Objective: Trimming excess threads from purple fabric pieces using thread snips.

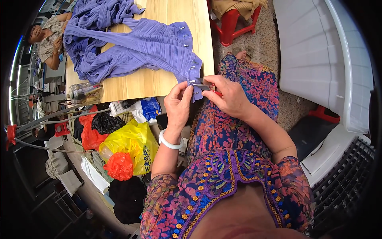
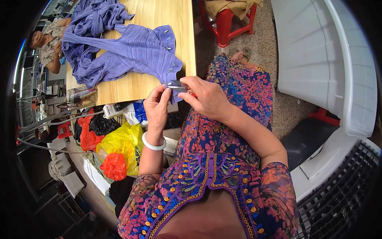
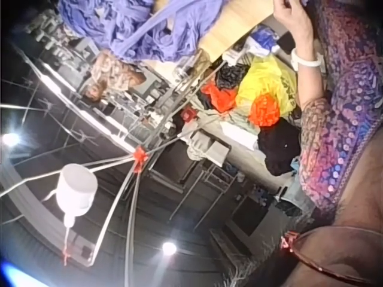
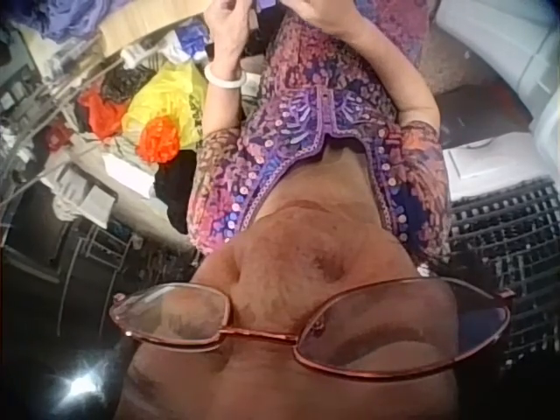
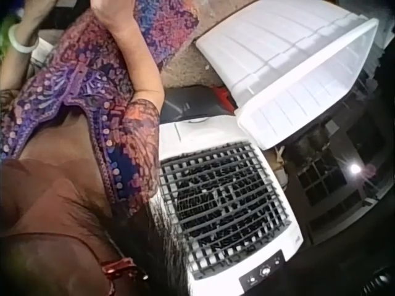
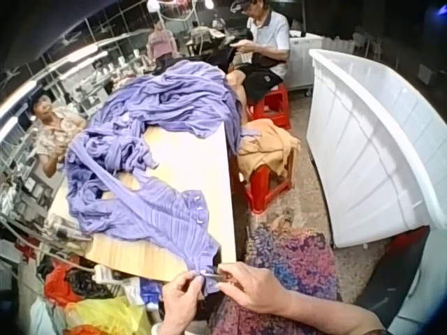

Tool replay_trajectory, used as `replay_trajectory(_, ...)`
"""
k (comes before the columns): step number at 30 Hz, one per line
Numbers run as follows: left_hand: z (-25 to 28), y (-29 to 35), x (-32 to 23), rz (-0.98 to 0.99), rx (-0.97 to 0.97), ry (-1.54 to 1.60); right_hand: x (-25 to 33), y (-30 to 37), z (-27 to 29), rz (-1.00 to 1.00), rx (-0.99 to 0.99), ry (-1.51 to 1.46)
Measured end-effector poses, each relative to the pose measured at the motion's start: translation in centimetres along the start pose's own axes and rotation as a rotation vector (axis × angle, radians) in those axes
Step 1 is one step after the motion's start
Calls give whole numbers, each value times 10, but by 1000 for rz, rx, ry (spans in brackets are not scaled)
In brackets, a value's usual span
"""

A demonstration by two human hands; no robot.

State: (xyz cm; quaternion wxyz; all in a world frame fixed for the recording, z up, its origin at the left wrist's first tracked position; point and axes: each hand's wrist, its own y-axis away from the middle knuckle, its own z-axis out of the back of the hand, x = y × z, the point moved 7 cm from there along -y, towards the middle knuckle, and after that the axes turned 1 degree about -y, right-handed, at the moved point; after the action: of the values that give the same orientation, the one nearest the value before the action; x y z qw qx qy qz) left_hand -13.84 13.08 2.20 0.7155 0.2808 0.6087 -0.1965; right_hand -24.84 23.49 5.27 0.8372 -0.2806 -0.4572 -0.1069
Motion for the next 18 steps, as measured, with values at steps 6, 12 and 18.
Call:
replay_trajectory(6, 1, 0, 6, -42, -24, 40, -26, 1, -10, -384, -20, -319)
replay_trajectory(12, -7, 3, 21, 31, 60, 132, -44, -7, -34, -406, -82, -694)
replay_trajectory(18, -1, 5, 22, 41, -15, 56, -42, -6, -31, -453, -40, -592)
